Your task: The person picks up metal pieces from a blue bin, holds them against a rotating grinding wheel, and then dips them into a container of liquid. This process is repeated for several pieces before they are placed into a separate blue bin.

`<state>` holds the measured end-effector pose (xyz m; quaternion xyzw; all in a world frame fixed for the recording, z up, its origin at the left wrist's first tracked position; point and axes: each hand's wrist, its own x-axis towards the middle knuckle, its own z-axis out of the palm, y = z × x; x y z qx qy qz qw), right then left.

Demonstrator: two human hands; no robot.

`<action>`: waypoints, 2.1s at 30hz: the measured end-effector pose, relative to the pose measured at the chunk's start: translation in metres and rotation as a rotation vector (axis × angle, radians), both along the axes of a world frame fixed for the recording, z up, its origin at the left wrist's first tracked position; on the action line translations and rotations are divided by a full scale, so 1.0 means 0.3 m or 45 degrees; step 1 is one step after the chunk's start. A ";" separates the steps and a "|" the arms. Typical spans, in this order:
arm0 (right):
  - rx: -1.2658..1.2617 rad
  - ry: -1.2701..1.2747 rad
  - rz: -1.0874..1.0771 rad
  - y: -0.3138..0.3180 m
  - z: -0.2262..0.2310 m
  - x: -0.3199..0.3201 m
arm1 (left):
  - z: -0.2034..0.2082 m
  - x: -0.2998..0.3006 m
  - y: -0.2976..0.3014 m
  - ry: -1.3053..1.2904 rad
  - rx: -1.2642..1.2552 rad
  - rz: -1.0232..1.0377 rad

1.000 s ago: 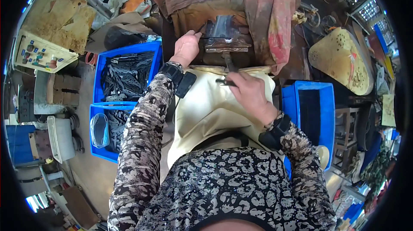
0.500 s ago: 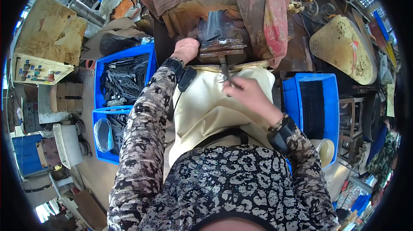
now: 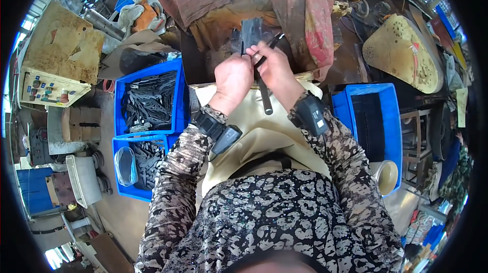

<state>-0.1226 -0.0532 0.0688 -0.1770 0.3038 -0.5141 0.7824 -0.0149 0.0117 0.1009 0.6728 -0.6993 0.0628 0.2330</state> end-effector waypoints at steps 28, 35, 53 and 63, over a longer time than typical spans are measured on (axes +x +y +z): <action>-1.148 2.258 -0.246 -0.097 -0.095 -0.320 | -0.290 0.285 -0.302 0.446 0.493 -0.481; -1.162 2.389 -0.303 -0.102 -0.108 -0.320 | -0.264 0.263 -0.314 0.211 0.469 -0.578; -1.065 2.369 -0.449 -0.063 -0.100 -0.337 | -0.282 0.278 -0.309 0.127 0.345 -0.748; -1.207 2.269 -0.345 -0.066 -0.059 -0.353 | -0.169 0.257 -0.206 0.202 0.209 -0.545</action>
